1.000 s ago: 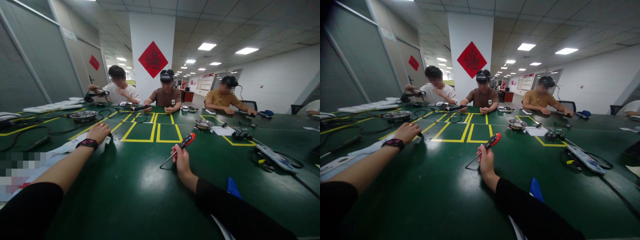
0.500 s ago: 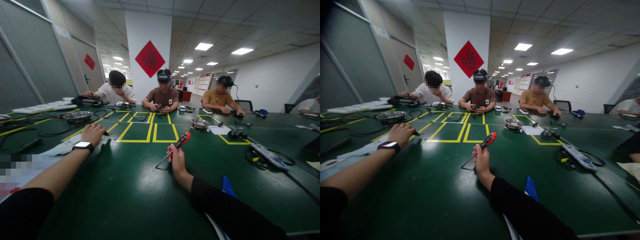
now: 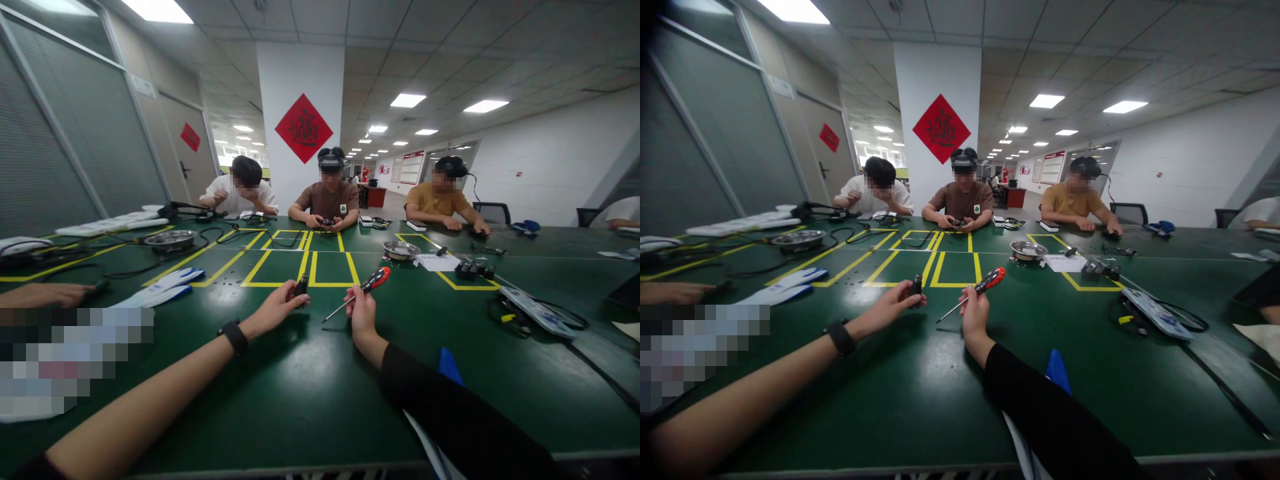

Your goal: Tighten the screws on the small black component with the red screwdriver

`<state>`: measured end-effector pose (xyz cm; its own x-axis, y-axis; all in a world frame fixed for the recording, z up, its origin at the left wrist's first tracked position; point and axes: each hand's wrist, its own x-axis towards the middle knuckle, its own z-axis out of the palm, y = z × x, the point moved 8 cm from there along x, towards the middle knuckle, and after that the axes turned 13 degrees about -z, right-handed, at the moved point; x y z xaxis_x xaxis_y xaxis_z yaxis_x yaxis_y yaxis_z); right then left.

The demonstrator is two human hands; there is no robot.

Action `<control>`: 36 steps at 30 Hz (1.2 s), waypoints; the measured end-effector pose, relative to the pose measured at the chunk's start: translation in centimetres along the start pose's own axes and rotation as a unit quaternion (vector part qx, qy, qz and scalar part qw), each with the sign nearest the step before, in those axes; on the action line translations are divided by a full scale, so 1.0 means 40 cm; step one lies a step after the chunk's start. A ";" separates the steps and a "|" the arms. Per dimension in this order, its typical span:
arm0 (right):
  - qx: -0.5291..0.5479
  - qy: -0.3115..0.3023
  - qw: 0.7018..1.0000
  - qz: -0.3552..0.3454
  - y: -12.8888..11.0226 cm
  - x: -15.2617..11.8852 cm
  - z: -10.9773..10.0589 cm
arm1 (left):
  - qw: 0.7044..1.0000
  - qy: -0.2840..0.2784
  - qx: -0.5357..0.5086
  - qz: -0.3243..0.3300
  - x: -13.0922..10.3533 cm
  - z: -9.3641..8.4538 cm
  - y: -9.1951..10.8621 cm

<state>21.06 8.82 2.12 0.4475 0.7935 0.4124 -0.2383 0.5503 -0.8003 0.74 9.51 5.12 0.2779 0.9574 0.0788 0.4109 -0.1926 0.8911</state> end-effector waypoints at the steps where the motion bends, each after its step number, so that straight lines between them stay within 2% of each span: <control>1: -0.002 0.026 1.000 0.005 0.003 0.012 -0.018 | 1.000 -0.011 -0.018 0.004 -0.002 0.032 0.007; 5: 0.012 0.114 0.993 0.040 0.017 0.053 -0.082 | 1.000 -0.017 0.011 0.021 -0.007 0.099 0.016; 10: 0.023 0.137 0.989 0.047 0.011 0.073 -0.116 | 0.991 -0.112 0.051 0.046 -0.021 0.130 0.010; 12: 0.024 0.139 0.989 0.052 0.011 0.072 -0.120 | 0.989 -0.125 0.066 0.045 -0.022 0.132 0.000; 16: 0.023 0.141 0.988 0.059 0.013 0.065 -0.117 | 0.995 -0.045 0.075 0.056 -0.018 0.108 -0.010; 18: 0.022 0.138 0.988 0.061 0.014 0.062 -0.112 | 0.995 -0.028 0.070 0.059 -0.017 0.105 -0.009; 22: 0.024 0.133 0.989 0.065 0.012 0.058 -0.105 | 0.993 -0.096 0.031 0.056 -0.017 0.131 -0.006; 24: 0.026 0.135 0.988 0.067 0.011 0.058 -0.107 | 0.993 -0.103 0.027 0.047 -0.016 0.129 -0.013; 26: 0.028 0.138 0.987 0.072 0.010 0.058 -0.110 | 0.996 -0.035 0.077 0.027 -0.013 0.091 -0.036; 28: 0.029 0.141 0.986 0.080 0.012 0.059 -0.112 | 0.979 0.077 0.186 -0.016 -0.015 0.017 -0.079; 29: 0.030 0.142 0.986 0.085 0.014 0.059 -0.112 | 0.960 0.129 0.245 -0.047 -0.019 -0.029 -0.107; 31: 0.033 0.144 0.985 0.091 0.016 0.058 -0.109 | 0.913 0.195 0.341 -0.108 -0.025 -0.129 -0.170; 33: 0.036 0.144 0.984 0.097 0.017 0.053 -0.104 | 0.871 0.229 0.406 -0.153 -0.023 -0.236 -0.234; 36: 0.042 0.139 0.983 0.110 0.017 0.041 -0.093 | 0.824 0.275 0.440 -0.228 -0.004 -0.396 -0.325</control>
<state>24.86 9.53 0.64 0.5935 0.7998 0.0895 -0.4203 0.4029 -0.8130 -18.40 15.26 0.61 -0.4155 0.8796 0.2316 0.9015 0.3643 0.2336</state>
